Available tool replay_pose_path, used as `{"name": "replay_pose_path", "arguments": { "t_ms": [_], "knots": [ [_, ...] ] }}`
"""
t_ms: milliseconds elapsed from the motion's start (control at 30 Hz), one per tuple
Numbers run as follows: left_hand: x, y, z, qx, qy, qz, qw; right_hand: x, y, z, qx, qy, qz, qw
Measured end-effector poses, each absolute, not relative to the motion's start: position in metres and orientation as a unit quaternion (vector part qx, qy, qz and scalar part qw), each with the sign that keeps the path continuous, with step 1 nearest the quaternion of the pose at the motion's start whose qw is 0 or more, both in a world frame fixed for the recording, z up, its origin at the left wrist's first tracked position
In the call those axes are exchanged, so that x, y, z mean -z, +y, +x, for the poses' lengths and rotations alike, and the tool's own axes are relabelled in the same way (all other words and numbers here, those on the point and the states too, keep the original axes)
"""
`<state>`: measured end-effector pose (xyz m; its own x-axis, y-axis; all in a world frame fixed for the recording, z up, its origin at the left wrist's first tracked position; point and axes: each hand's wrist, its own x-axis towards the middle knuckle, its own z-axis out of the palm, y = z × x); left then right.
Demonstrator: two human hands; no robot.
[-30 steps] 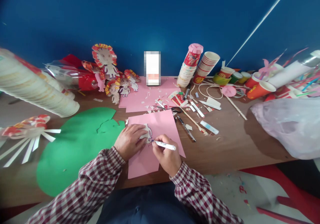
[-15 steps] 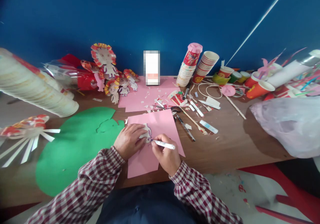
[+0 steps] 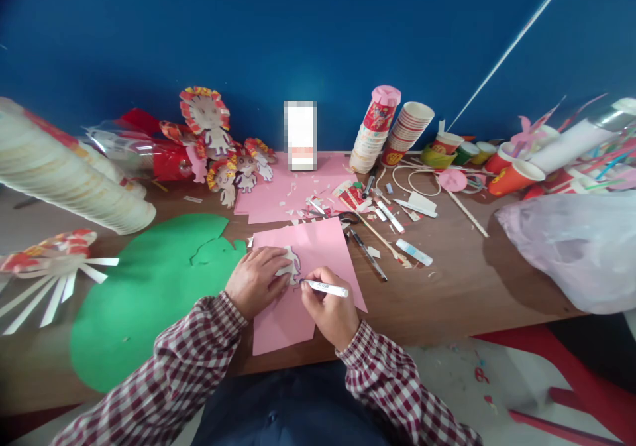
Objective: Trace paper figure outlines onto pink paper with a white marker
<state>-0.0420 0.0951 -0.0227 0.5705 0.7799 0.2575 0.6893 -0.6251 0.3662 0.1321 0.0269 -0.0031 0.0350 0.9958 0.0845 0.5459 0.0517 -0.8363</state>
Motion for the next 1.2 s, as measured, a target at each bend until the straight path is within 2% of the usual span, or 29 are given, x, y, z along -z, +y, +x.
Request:
{"name": "replay_pose_path", "arguments": {
  "t_ms": [1200],
  "knots": [
    [0.0251,0.0951,-0.0426,-0.198,0.419,0.878,0.119,0.0040,0.0257,0.1327,-0.307,-0.617,-0.617,0.380]
  ]
}}
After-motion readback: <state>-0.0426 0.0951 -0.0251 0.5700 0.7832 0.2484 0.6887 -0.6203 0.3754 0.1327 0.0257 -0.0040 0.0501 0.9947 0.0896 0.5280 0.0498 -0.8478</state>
